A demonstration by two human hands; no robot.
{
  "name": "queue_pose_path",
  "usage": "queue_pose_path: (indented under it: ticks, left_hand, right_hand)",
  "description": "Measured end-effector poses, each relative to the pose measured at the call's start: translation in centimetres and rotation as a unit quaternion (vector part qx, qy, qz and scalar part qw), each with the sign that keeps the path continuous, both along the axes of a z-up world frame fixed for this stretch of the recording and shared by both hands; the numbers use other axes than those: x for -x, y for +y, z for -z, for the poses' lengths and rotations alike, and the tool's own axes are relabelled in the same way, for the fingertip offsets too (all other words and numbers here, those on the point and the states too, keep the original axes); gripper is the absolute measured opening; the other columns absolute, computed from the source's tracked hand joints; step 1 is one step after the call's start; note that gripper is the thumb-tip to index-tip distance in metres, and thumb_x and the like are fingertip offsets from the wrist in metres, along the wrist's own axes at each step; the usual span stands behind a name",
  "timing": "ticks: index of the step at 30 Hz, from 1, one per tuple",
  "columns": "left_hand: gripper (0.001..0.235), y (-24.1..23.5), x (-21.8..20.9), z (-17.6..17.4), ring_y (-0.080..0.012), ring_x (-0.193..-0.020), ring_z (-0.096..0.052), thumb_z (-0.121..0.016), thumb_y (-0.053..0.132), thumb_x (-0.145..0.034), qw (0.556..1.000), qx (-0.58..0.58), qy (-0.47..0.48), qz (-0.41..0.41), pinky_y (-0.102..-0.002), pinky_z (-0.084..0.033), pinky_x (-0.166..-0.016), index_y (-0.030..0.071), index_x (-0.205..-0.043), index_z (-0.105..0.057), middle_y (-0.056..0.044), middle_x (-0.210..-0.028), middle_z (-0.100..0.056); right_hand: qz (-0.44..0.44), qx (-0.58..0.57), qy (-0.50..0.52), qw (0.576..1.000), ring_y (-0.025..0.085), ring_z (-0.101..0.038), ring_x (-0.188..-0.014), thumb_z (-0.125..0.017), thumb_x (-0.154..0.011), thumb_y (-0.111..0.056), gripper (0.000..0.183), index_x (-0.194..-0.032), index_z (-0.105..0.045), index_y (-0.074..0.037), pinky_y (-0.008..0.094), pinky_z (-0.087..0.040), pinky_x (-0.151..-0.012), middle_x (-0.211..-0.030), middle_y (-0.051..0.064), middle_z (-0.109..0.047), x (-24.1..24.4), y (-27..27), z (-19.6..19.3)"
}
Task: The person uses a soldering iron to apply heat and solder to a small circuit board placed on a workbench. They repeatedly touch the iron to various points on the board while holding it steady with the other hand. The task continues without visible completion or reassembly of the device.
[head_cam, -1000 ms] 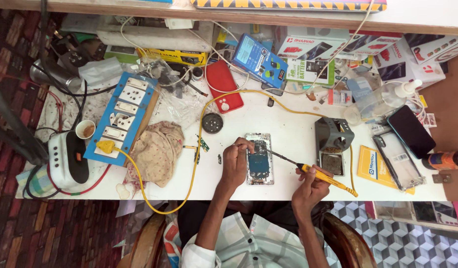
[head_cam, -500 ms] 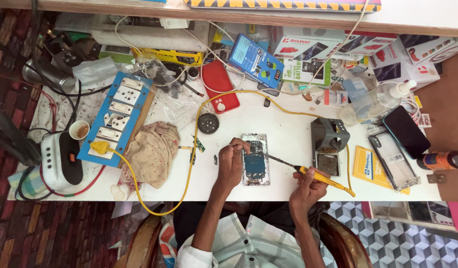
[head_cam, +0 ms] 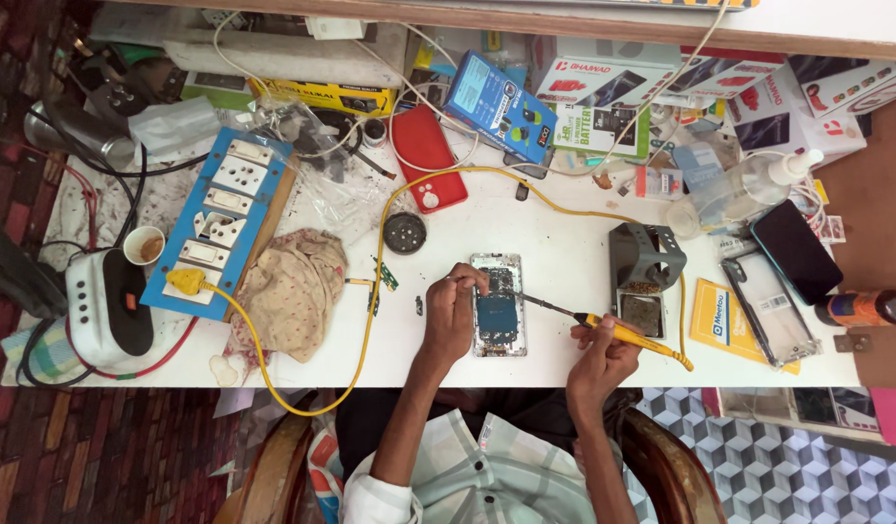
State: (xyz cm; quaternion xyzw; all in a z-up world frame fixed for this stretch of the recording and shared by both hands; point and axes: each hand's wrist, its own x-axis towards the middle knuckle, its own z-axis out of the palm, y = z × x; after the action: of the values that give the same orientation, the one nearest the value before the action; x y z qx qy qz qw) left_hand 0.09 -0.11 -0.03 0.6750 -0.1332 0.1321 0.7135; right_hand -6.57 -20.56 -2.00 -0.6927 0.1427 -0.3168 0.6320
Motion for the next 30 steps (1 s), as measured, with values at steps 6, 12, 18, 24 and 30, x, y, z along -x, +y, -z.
queue_pose_path:
  ticks: [6, 12, 18, 24, 30]
  left_hand:
    - [0.037, 0.0, -0.1, 0.2, -0.0212, -0.077, -0.065, -0.036, 0.019, -0.113, 1.000, 0.009, 0.001, 0.005, -0.034, -0.054, -0.075, -0.003, -0.090, -0.055, -0.012, -0.084, -0.064]
    - [0.039, 0.0, -0.2, 0.6, -0.0205, -0.076, -0.065, -0.035, 0.020, -0.114, 1.000, 0.005, 0.005, 0.015, -0.033, -0.055, -0.074, -0.003, -0.089, -0.055, -0.012, -0.083, -0.065]
    - [0.041, -0.1, -0.1, 0.9, -0.0192, -0.077, -0.067, -0.034, 0.021, -0.114, 0.999, 0.027, 0.002, 0.021, -0.033, -0.056, -0.076, -0.001, -0.088, -0.057, -0.011, -0.083, -0.066]
    - [0.038, 0.0, -0.1, 0.6, -0.0201, -0.078, -0.067, -0.036, 0.015, -0.113, 0.999, 0.031, 0.004, 0.023, -0.034, -0.056, -0.077, -0.003, -0.087, -0.057, -0.013, -0.083, -0.066]
    - [0.033, 0.1, 0.1, 0.4, -0.0218, -0.080, -0.068, -0.034, 0.007, -0.111, 0.999, 0.034, -0.003, 0.024, -0.036, -0.057, -0.080, -0.003, -0.088, -0.056, -0.013, -0.085, -0.066]
  right_hand:
    - [0.000, -0.004, 0.014, 1.000, 0.012, -0.058, -0.066, -0.050, -0.113, -0.016, 0.018, -0.114, -0.050, 0.001, 0.025, -0.046, -0.064, -0.077, 0.009, -0.063, -0.4, -0.3, 0.2]
    - [0.001, -0.020, 0.005, 1.000, 0.014, -0.063, -0.068, -0.054, -0.114, -0.017, 0.019, -0.111, -0.047, 0.001, 0.027, -0.048, -0.062, -0.076, 0.009, -0.059, -0.8, -0.2, 0.1]
    - [0.018, 0.012, 0.040, 0.999, 0.011, -0.060, -0.063, -0.053, -0.112, -0.022, 0.023, -0.108, -0.047, -0.001, 0.025, -0.049, -0.060, -0.073, 0.009, -0.065, -0.7, 0.1, -0.4]
    - [-0.009, 0.041, 0.020, 0.999, 0.010, -0.060, -0.065, -0.053, -0.113, -0.021, 0.020, -0.108, -0.049, -0.001, 0.024, -0.048, -0.062, -0.076, 0.010, -0.066, -0.6, 0.3, -1.0]
    - [-0.002, 0.027, 0.045, 0.999, 0.012, -0.060, -0.065, -0.054, -0.112, -0.023, 0.024, -0.106, -0.049, -0.001, 0.026, -0.049, -0.063, -0.075, 0.011, -0.068, -0.5, 0.6, -1.3]
